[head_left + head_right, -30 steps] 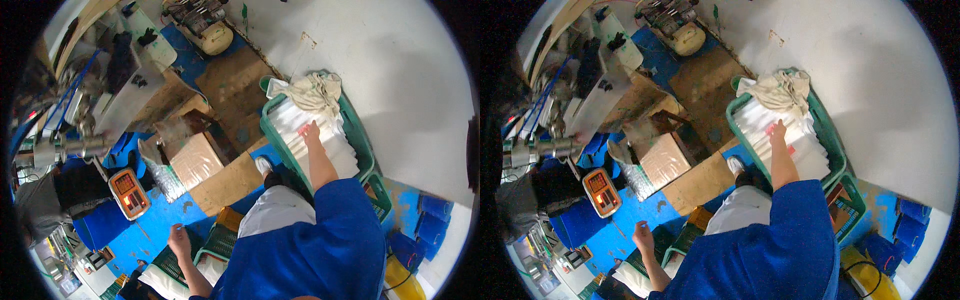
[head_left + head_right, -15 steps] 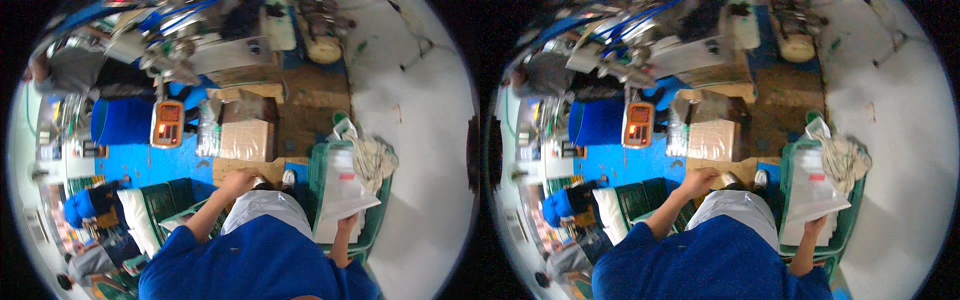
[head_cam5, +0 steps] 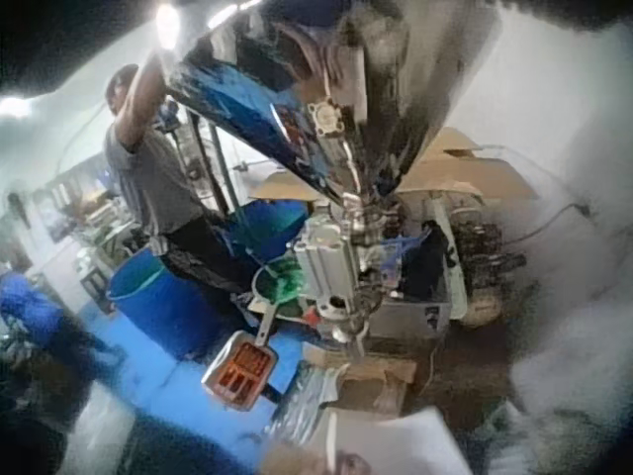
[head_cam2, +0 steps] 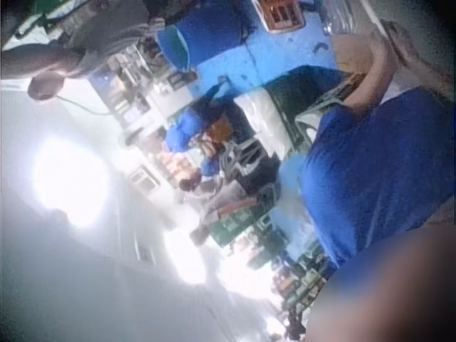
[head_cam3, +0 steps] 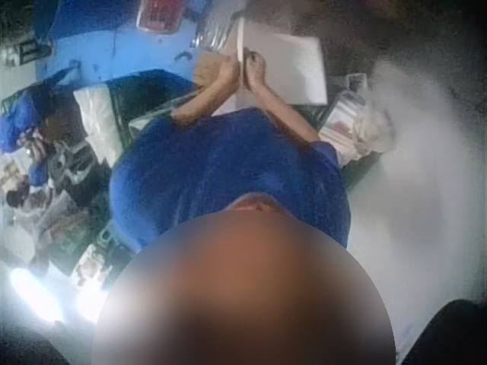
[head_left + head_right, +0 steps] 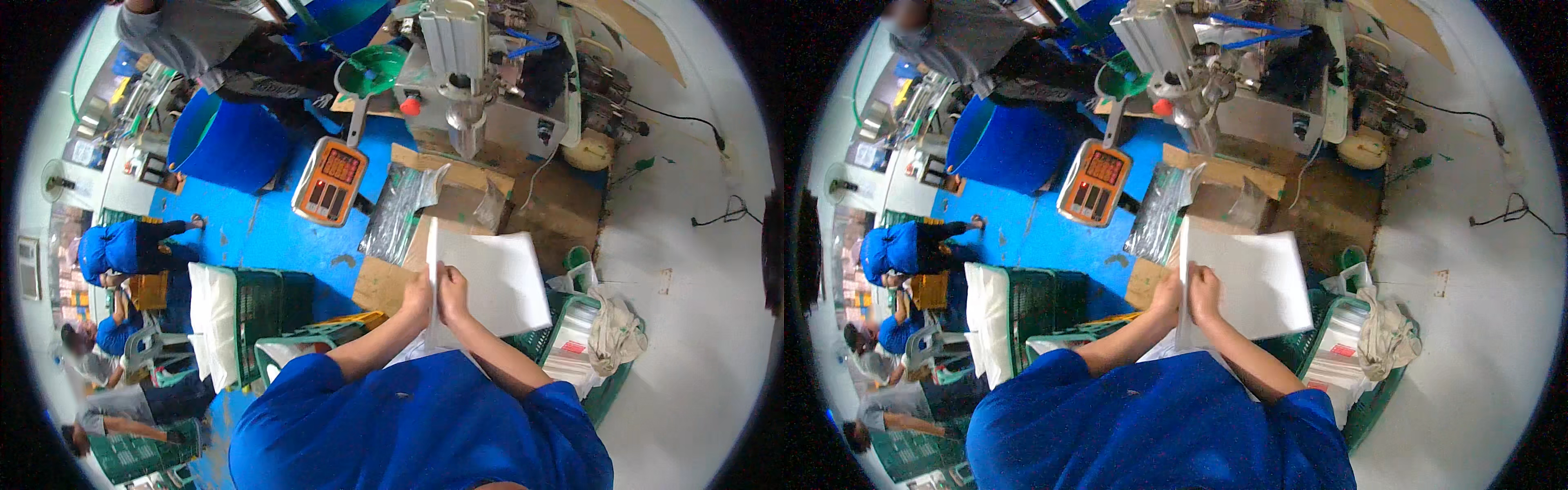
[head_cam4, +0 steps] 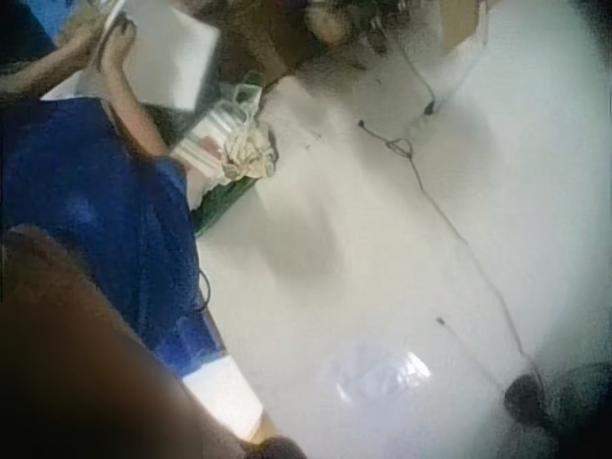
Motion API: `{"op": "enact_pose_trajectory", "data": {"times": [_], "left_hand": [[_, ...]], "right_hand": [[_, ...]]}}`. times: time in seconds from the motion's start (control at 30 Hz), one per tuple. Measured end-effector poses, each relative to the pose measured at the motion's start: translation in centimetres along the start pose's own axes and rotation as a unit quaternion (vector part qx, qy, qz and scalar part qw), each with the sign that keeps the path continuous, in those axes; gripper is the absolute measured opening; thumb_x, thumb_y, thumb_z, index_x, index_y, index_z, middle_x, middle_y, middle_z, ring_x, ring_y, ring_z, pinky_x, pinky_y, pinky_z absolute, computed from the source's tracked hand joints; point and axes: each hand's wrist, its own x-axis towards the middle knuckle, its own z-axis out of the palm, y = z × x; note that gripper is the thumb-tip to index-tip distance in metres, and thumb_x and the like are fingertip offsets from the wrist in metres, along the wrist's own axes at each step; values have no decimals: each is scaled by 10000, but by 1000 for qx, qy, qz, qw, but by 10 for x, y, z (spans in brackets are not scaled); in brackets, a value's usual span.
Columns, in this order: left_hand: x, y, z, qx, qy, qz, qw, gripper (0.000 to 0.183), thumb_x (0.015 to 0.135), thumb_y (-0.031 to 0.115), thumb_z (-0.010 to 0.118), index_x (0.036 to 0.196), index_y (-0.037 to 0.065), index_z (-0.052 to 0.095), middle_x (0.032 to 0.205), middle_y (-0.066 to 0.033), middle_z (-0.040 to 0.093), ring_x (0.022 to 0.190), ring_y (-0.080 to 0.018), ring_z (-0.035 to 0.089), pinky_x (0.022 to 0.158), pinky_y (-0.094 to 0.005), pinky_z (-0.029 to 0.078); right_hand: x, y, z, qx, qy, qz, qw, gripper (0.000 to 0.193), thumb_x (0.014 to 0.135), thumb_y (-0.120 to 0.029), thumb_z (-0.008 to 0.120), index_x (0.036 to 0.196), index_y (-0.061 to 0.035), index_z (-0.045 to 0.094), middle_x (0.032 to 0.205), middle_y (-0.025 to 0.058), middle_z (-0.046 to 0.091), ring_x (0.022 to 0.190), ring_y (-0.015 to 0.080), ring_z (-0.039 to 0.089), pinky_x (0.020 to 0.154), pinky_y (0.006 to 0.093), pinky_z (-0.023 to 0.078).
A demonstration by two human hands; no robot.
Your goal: The person repeatedly scoops green granules from a hopper into white pouches, places each pouch under a sealing machine, and seals it. Sealed pouches are then placed into a green basket. The cycle repeats continuously.
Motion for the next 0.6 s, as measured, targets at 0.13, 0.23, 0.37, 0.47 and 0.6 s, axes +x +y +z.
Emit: {"op": "enact_pose_trajectory", "data": {"times": [0.13,0.23,0.37,0.47,0.6], "left_hand": [[54,45,17,104,-41,157,981,380,878,367,505,866,-4,585,723,-88,580,664,-202,556,618,-362,449],[127,90,49,317,26,345,883,402,864,363,519,744,-19,556,654,-162,573,632,-274,558,619,-390,429],[203,105,70,225,44,352,908,411,829,396,560,743,-6,573,681,-178,592,641,-301,561,627,-389,422],[227,94,63,223,19,319,921,383,816,385,582,747,9,581,680,-162,599,634,-301,553,634,-388,422],[211,104,52,403,81,379,829,324,804,344,601,763,23,581,735,-153,597,697,-321,552,647,-406,434]], "right_hand": [[69,-43,1,-117,70,-78,988,395,882,-315,507,758,53,577,680,198,583,636,278,551,630,395,422],[141,-78,-26,-149,179,-234,944,475,877,-388,484,712,47,579,706,257,568,673,401,551,627,450,415],[206,-73,-45,-275,249,-140,918,472,861,-389,501,701,43,598,704,260,570,705,431,551,633,476,410],[224,-46,-52,-286,309,-136,897,446,837,-372,537,699,47,602,719,269,570,712,443,546,633,477,408],[225,-24,-55,-232,324,-85,913,410,827,-356,545,723,34,611,715,270,570,720,436,551,642,473,417]]}}
